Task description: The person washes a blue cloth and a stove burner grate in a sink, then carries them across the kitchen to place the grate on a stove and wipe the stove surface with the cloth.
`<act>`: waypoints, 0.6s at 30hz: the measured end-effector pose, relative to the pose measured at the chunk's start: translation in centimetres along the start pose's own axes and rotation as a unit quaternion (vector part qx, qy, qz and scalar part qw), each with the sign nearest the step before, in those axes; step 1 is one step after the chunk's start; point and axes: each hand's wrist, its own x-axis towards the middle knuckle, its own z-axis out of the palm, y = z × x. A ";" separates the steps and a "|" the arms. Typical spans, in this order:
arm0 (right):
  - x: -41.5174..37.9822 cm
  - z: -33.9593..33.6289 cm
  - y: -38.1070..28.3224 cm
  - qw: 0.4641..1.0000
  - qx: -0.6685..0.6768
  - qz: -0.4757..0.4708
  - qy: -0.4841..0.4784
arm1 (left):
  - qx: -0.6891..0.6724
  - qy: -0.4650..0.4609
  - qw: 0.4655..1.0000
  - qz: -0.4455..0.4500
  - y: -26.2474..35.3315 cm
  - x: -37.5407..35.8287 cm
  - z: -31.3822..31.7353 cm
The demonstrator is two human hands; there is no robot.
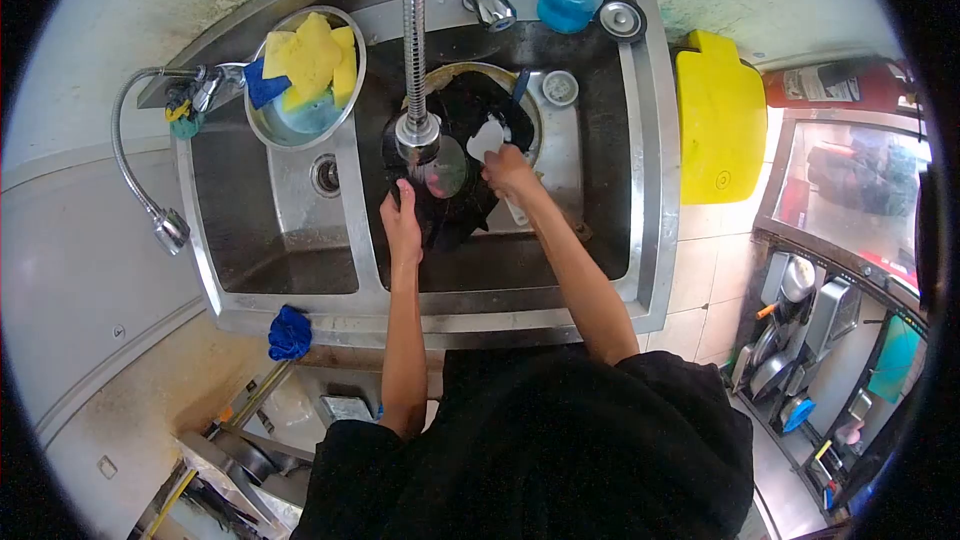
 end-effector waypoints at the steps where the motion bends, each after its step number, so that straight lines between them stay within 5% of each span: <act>1: 0.4 -0.2 -0.3 0.960 0.195 0.166 -0.113 | 0.001 0.002 1.000 -0.001 -0.2 0.0 -0.1; 2: 0.6 -0.4 -0.4 0.960 0.195 0.166 -0.114 | 0.030 0.022 0.999 0.000 -0.4 0.0 -0.2; 4: 1.3 -0.9 0.2 0.839 0.417 0.239 -0.257 | 0.054 0.040 0.998 0.003 -0.8 0.4 -0.1; 8: 0.8 -0.6 0.8 0.818 0.433 0.211 -0.314 | -0.104 -0.016 0.991 -0.081 -1.1 0.3 0.0; 9: -1.0 -0.9 0.1 0.941 0.220 0.133 -0.219 | -0.148 -0.038 0.983 -0.105 -1.0 0.0 0.5; 10: -2.7 -1.1 -0.7 0.993 -0.012 0.044 -0.108 | -0.179 -0.041 0.978 -0.101 -1.2 0.0 0.7; 14: -6.4 -2.0 -1.8 0.986 -0.085 -0.146 0.008 | -0.141 -0.064 0.987 -0.053 -1.6 0.8 0.5; 18: -4.3 1.0 -3.0 0.997 -0.046 -0.060 0.007 | -0.114 -0.070 0.990 -0.048 -1.3 -0.1 1.0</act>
